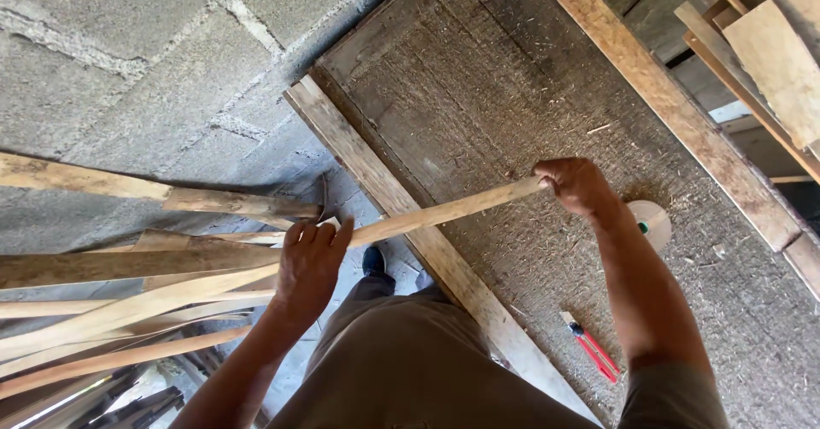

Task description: Measuring, cutting, and fitting thin bamboo strips into a frame.

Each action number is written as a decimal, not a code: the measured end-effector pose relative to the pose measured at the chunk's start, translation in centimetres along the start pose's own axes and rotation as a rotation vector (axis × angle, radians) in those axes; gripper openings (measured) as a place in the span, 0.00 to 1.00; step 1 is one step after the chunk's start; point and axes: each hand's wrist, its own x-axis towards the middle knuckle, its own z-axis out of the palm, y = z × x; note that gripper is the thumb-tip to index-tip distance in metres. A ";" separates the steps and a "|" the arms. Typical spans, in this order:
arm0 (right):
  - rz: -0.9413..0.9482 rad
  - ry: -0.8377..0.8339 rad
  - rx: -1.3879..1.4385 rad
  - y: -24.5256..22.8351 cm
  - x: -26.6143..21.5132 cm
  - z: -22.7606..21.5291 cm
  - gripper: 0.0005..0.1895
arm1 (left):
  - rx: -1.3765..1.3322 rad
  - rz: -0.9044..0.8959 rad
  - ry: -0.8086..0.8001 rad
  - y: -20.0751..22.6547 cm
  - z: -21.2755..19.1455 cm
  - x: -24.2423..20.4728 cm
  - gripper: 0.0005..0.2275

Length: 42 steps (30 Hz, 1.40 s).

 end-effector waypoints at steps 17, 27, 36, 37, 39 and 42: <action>0.183 0.279 -0.218 9.0 20.7 -3.8 0.37 | -0.198 -0.425 0.072 -5.9 14.2 10.1 0.18; 0.501 0.085 -0.252 11.2 24.7 -4.9 0.41 | -0.413 -0.502 0.059 -9.6 18.9 17.6 0.21; 0.489 0.125 -0.261 11.3 24.6 -4.3 0.41 | -0.464 -0.541 -0.086 -11.4 22.1 21.8 0.23; 0.498 0.120 -0.246 11.0 24.4 -4.4 0.41 | -0.492 -0.515 -0.057 -11.5 22.6 22.2 0.23; 0.505 0.108 -0.242 10.9 24.6 -4.5 0.41 | -0.496 -0.505 -0.051 -11.7 23.1 22.9 0.22; 0.507 0.100 -0.230 11.0 24.5 -4.5 0.40 | -0.500 -0.474 -0.026 -12.4 24.2 23.4 0.21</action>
